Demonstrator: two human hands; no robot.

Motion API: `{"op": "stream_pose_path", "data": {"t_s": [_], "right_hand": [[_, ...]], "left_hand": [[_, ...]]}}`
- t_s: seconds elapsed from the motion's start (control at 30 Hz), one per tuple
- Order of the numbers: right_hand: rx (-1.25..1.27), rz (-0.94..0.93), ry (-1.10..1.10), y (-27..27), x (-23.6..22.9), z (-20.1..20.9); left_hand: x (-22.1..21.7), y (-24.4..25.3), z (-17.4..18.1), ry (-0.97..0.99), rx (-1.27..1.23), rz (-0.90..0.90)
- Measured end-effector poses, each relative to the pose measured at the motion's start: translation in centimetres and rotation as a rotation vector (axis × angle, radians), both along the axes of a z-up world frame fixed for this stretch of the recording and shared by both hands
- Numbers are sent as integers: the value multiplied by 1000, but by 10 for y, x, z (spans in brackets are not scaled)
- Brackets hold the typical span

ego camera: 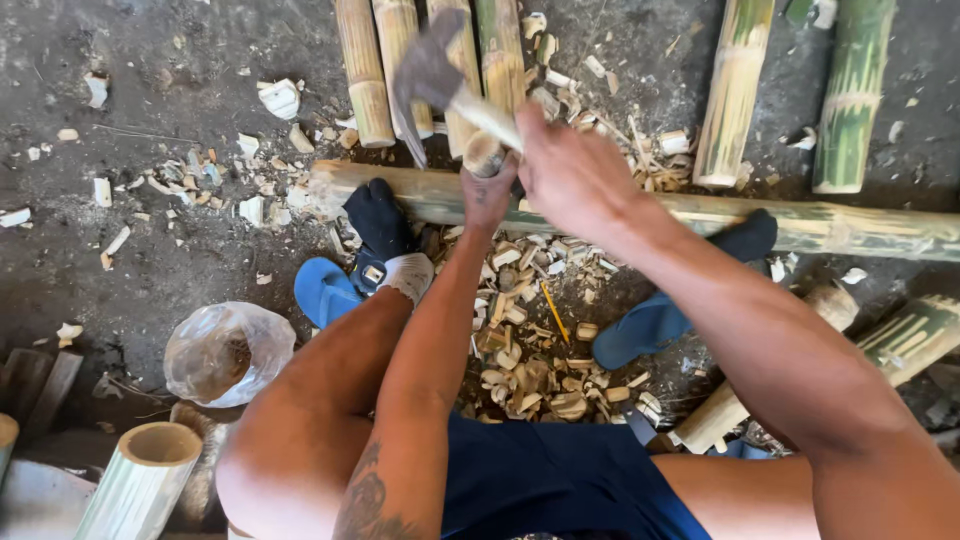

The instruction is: The person sits on the ground and uses a hammer and a cylindrical bamboo piece as a chisel to carve out the interior of a larger bamboo log. They repeatedly strike the chisel to remove material, occasionally inspecting the hollowed section and repositioning the log.

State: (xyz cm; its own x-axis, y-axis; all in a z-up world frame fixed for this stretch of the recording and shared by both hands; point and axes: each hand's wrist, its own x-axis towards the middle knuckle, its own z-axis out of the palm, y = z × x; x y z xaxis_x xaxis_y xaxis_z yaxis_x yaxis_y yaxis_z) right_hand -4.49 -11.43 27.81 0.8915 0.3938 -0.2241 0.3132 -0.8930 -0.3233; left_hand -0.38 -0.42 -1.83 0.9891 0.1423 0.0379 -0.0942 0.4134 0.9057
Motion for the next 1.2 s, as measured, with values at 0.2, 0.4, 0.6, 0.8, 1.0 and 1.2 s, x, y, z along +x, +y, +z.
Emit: {"op": "stream_pose_path", "data": {"t_s": [0.2, 0.4, 0.6, 0.8, 1.0, 1.2], "right_hand": [[34, -5, -49, -4, 5, -11], [133, -340, 371, -43, -9, -53], [497, -642, 171, -104, -61, -119], [583, -830, -54, -140, -99, -194], [681, -916, 28, -144, -133, -220], [669, -988, 145, -140, -145, -212]], "left_hand": [[-4, 5, 27, 44, 39, 3], [2, 9, 30, 1, 120, 31], [50, -33, 56, -21, 514, -31], [59, -104, 112, 102, 1050, -430], [13, -78, 129, -62, 1030, -208], [20, -17, 111, 15, 84, -43]]}}
